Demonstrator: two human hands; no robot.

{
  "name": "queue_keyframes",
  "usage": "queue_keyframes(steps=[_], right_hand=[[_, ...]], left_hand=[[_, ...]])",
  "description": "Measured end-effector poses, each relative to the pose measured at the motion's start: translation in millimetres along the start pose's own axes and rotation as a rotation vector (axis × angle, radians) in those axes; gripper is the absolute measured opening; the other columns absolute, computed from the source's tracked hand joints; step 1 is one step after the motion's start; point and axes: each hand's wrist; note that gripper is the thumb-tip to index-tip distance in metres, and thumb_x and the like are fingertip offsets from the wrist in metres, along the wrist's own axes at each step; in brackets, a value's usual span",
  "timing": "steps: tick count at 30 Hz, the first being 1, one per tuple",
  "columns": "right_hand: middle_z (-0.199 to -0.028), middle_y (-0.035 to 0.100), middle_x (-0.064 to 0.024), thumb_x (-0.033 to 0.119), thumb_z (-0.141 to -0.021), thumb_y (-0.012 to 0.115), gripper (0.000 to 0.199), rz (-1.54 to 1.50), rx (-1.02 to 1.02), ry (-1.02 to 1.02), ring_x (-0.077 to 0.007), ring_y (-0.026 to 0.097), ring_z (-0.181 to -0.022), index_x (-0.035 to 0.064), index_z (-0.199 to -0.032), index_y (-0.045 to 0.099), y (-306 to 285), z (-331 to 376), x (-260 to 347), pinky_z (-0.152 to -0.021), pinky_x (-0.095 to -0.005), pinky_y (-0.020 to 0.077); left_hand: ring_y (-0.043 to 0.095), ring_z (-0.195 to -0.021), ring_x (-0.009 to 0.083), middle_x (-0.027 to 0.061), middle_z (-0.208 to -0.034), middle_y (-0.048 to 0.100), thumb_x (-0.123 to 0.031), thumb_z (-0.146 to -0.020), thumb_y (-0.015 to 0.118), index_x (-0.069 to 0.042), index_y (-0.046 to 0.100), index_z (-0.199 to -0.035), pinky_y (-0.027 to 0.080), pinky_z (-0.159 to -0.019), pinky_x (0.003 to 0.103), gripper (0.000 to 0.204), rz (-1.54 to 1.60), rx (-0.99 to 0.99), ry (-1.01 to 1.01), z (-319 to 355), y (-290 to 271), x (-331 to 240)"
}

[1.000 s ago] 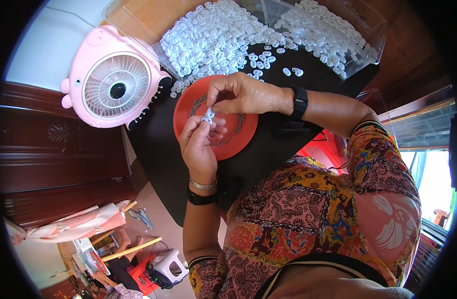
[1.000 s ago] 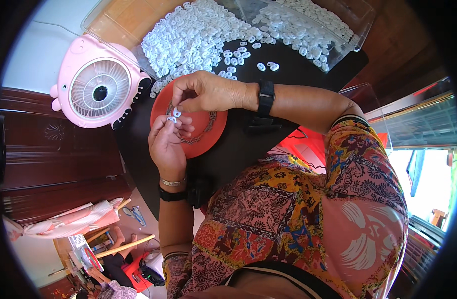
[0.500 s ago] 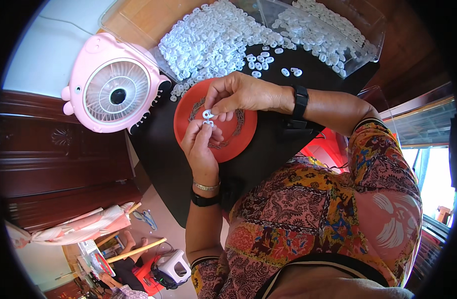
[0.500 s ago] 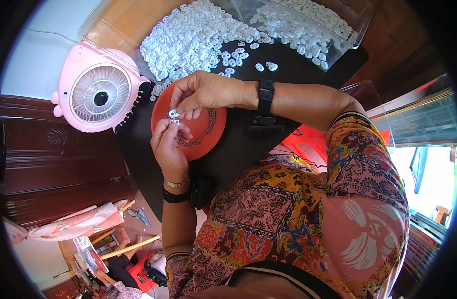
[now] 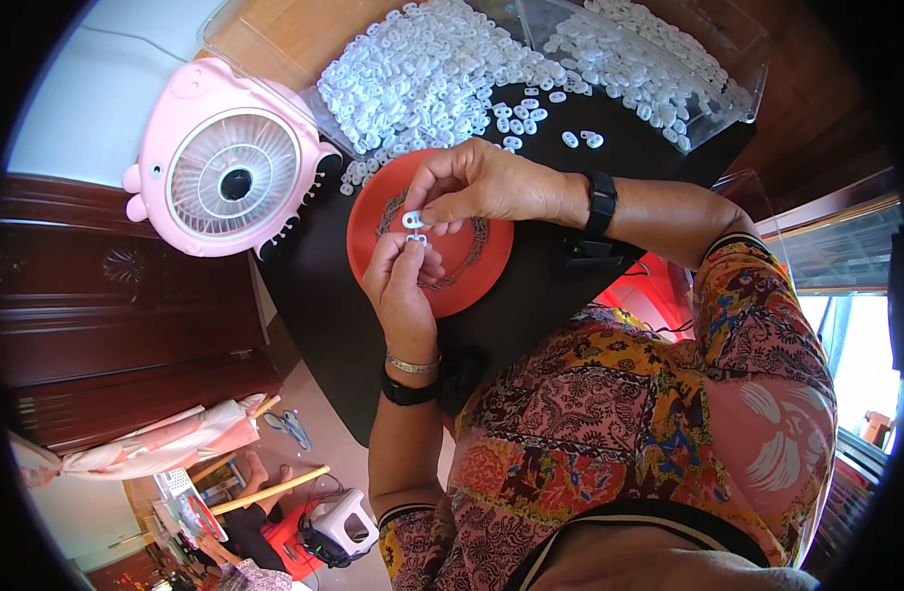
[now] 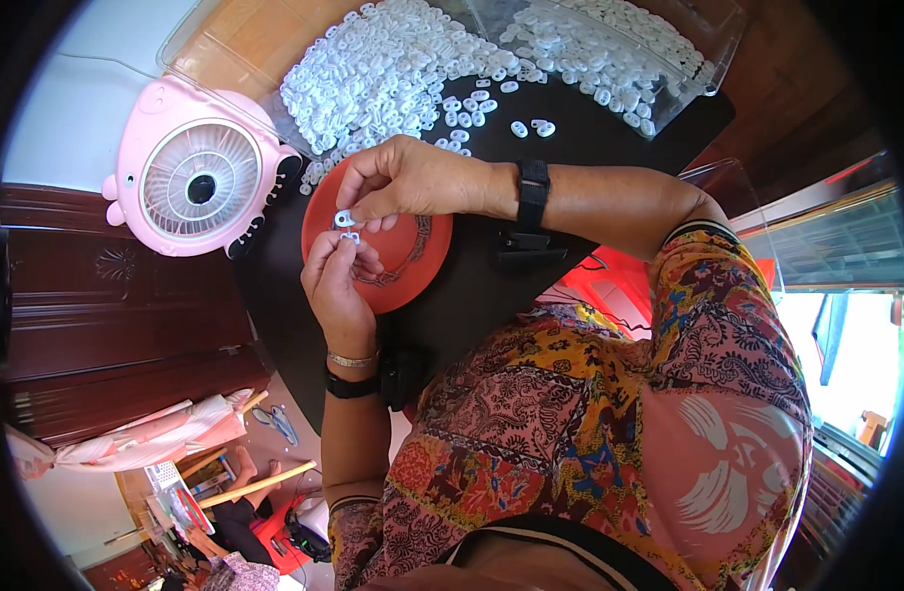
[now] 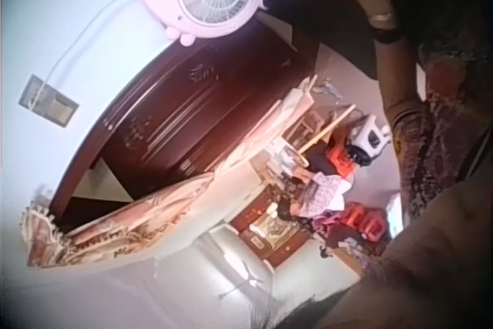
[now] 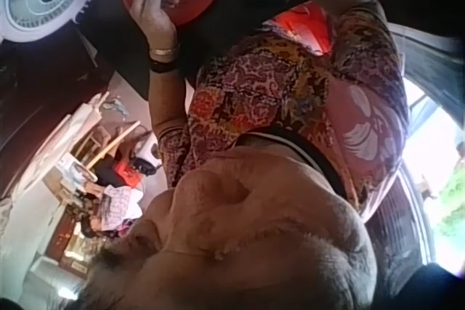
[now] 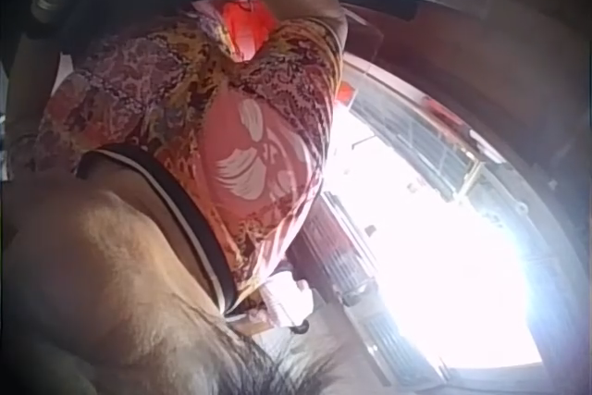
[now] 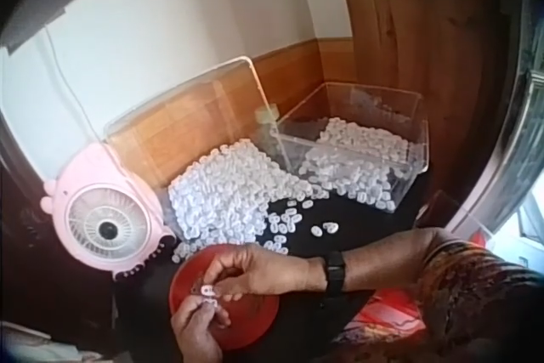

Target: Picking up small white plastic rings from a bulk container and placing them onto a red plate for assembly preparation.

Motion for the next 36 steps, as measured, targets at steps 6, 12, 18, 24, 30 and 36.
queue_keyframes(steps=[6, 12, 18, 24, 30, 36], right_hand=[[-0.09, 0.068, -0.0036, 0.004, -0.084, 0.066, 0.014, 0.124, 0.02, -0.106, -0.0064, 0.061, -0.082, -0.0012, -0.097, 0.065, 4, 0, -7, -0.075, -0.0221, 0.0493], [-0.089, 0.067, -0.0038, 0.005, -0.086, 0.065, 0.011, 0.23, 0.045, -0.15, -0.0073, 0.061, -0.083, -0.0015, -0.096, 0.065, 5, 2, -4, -0.075, -0.0227, 0.0499], [-0.087, 0.066, -0.0036, 0.005, -0.086, 0.065, 0.012, 0.152, 0.078, -0.151, -0.0075, 0.062, -0.083, -0.0011, -0.096, 0.063, 5, 2, -7, -0.075, -0.0222, 0.0499], [-0.085, 0.065, -0.0026, 0.002, -0.082, 0.067, 0.014, 0.289, 0.078, -0.155, -0.0072, 0.061, -0.079, 0.0007, -0.092, 0.058, 11, 6, -2, -0.07, -0.0231, 0.0509], [-0.082, 0.063, -0.0046, 0.005, -0.075, 0.072, 0.023, 0.518, 0.048, -0.3, -0.0132, 0.064, -0.075, 0.0038, -0.093, 0.058, 11, 7, -5, -0.065, -0.0265, 0.0504], [-0.085, 0.063, -0.0067, 0.006, -0.071, 0.074, 0.028, 0.572, 0.029, -0.329, -0.018, 0.064, -0.077, 0.0051, -0.095, 0.058, 14, 9, -4, -0.067, -0.0297, 0.0513]], left_hand=[[0.049, -0.057, 0.008, 0.0024, -0.066, 0.055, -0.012, -0.09, 0.051, -0.002, 0.054, -0.078, 0.038, -0.054, 0.021, 0.015, 0.028, -0.012, -0.019, 0, 0, 0], [0.051, -0.055, 0.0097, 0.0037, -0.065, 0.056, -0.014, -0.09, 0.048, -0.001, 0.056, -0.08, 0.038, -0.052, 0.021, 0.018, 0.003, -0.005, -0.022, 0, 0, 2], [0.047, -0.056, 0.0077, 0.0025, -0.064, 0.053, -0.01, -0.089, 0.05, -0.002, 0.053, -0.077, 0.037, -0.053, 0.021, 0.015, 0.03, -0.002, -0.035, 0, 2, 0], [0.05, -0.055, 0.0085, 0.0029, -0.065, 0.055, -0.013, -0.09, 0.05, 0.0, 0.057, -0.083, 0.038, -0.052, 0.021, 0.016, 0.066, -0.061, -0.059, 0, 5, 1], [0.054, -0.053, 0.0105, 0.0045, -0.064, 0.058, -0.019, -0.092, 0.049, -0.001, 0.058, -0.086, 0.039, -0.05, 0.021, 0.021, 0.185, -0.05, -0.097, 1, 8, -3], [0.053, -0.052, 0.0089, 0.0032, -0.063, 0.057, -0.02, -0.094, 0.048, -0.002, 0.058, -0.085, 0.038, -0.049, 0.02, 0.022, 0.186, -0.046, -0.064, 0, 7, 2]])
Point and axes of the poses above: each hand's wrist, its own z-axis away from the middle knuckle, its own y-axis out of the palm, x = y × z
